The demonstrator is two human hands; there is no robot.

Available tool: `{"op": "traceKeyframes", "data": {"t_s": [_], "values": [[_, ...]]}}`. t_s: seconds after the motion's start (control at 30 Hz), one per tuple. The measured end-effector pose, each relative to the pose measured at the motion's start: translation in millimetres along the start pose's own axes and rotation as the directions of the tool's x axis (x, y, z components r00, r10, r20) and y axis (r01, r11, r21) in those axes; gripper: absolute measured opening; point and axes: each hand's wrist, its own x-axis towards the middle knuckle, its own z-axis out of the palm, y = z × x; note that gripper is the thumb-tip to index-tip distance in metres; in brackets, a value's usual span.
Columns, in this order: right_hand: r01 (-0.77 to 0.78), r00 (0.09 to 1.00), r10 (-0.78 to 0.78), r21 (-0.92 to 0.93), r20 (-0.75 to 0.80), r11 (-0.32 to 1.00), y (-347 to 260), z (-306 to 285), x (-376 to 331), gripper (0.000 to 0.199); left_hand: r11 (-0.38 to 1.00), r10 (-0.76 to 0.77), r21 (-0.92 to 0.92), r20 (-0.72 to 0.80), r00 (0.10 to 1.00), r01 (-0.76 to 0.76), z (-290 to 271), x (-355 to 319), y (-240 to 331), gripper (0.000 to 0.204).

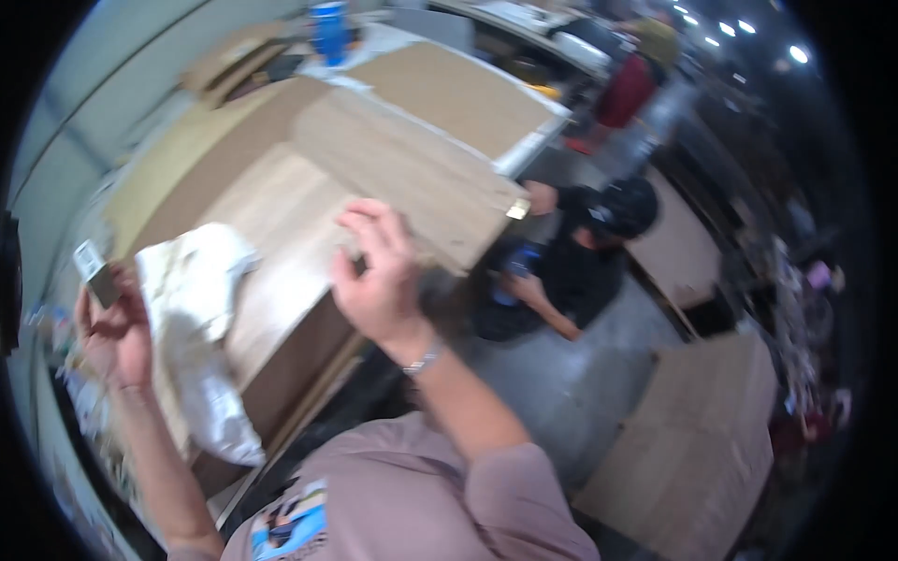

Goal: The person sands the edges and surface of a wooden board with a sanding block and wipes it with a cloth.

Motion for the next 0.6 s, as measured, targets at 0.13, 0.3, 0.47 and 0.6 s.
{"op": "traceKeyframes", "data": {"t_s": [0.13, 0.3, 0.47, 0.6], "values": [[0.094, 0.969, -0.096, 0.019, 0.229, 0.995, -49, 30, 12, 0.044, 0.988, 0.149, 0.037, -0.041, 0.988, -0.148, 24, -50, 40, 0.044], [0.201, 0.779, -0.232, 0.118, 0.582, 0.972, -119, 82, -8, 0.085, 0.922, 0.377, 0.193, -0.253, 0.891, -0.335, -5, -147, 115, 0.04], [0.283, 0.626, -0.176, -0.01, 0.76, 0.959, -143, 144, -34, 0.089, 0.809, 0.581, 0.417, -0.454, 0.676, -0.414, -47, -243, 163, 0.037], [0.428, 0.596, -0.281, -0.002, 0.752, 0.904, -148, 168, -59, 0.056, 0.592, 0.735, 0.778, -0.412, 0.538, -0.213, -41, -297, 182, 0.035]]}}
